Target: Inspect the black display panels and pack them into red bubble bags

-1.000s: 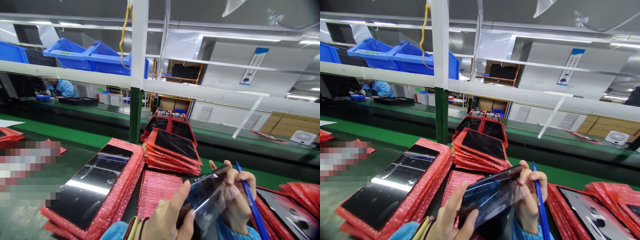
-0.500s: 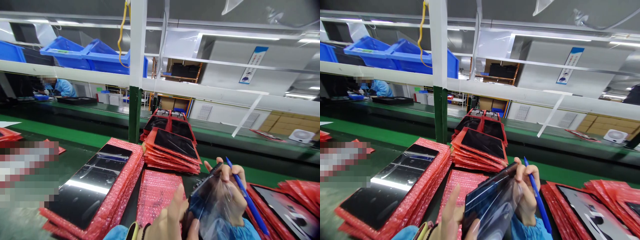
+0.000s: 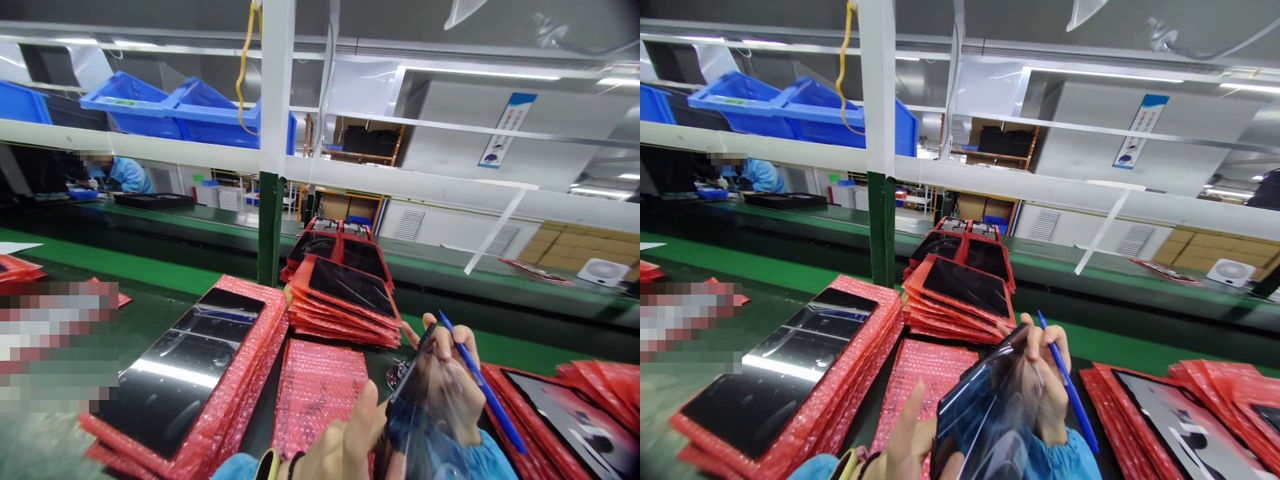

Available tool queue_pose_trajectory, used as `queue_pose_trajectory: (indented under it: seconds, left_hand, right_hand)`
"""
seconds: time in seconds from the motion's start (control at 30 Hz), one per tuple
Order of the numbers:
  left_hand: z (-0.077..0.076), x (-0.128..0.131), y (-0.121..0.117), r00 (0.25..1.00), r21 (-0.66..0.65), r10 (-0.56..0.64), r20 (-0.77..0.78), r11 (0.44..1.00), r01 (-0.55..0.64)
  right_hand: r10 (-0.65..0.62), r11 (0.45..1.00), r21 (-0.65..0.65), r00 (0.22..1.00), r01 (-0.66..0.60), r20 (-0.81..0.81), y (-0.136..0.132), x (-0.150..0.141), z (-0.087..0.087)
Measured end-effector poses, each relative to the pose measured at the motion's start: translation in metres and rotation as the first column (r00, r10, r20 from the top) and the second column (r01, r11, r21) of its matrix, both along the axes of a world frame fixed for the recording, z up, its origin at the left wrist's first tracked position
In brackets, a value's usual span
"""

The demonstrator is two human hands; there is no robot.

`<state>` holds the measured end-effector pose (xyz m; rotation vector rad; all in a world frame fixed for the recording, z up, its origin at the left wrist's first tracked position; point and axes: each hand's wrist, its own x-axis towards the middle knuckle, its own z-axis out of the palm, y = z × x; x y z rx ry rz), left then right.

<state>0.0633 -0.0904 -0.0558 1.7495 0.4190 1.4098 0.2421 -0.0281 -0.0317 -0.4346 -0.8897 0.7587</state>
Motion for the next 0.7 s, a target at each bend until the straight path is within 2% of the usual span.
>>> queue_pose_trajectory:
  seconds: [0.17, 0.3, 0.53, 0.7]
  left_hand:
    - [0.012, -0.006, 0.006, 0.999, 0.029, 0.007, 0.034, 1.000, -0.008]
    - [0.016, -0.015, 0.004, 0.996, 0.042, 0.071, 0.061, 0.996, -0.074]
    - [0.007, -0.028, -0.012, 0.980, 0.022, 0.187, 0.072, 0.982, -0.189]
    - [0.002, -0.029, -0.013, 0.980, -0.013, 0.196, 0.044, 0.981, -0.196]
  right_hand:
    - [0.044, 0.996, -0.081, 0.999, -0.044, -0.001, -0.010, -0.004, 0.009]
    - [0.012, 0.995, -0.096, 1.000, -0.012, 0.000, -0.024, -0.003, 0.019]
    - [-0.049, 0.980, -0.195, 0.999, 0.045, -0.015, -0.042, -0.001, 0.026]
    - [-0.099, 0.966, -0.237, 0.995, 0.099, 0.010, -0.043, -0.002, 0.030]
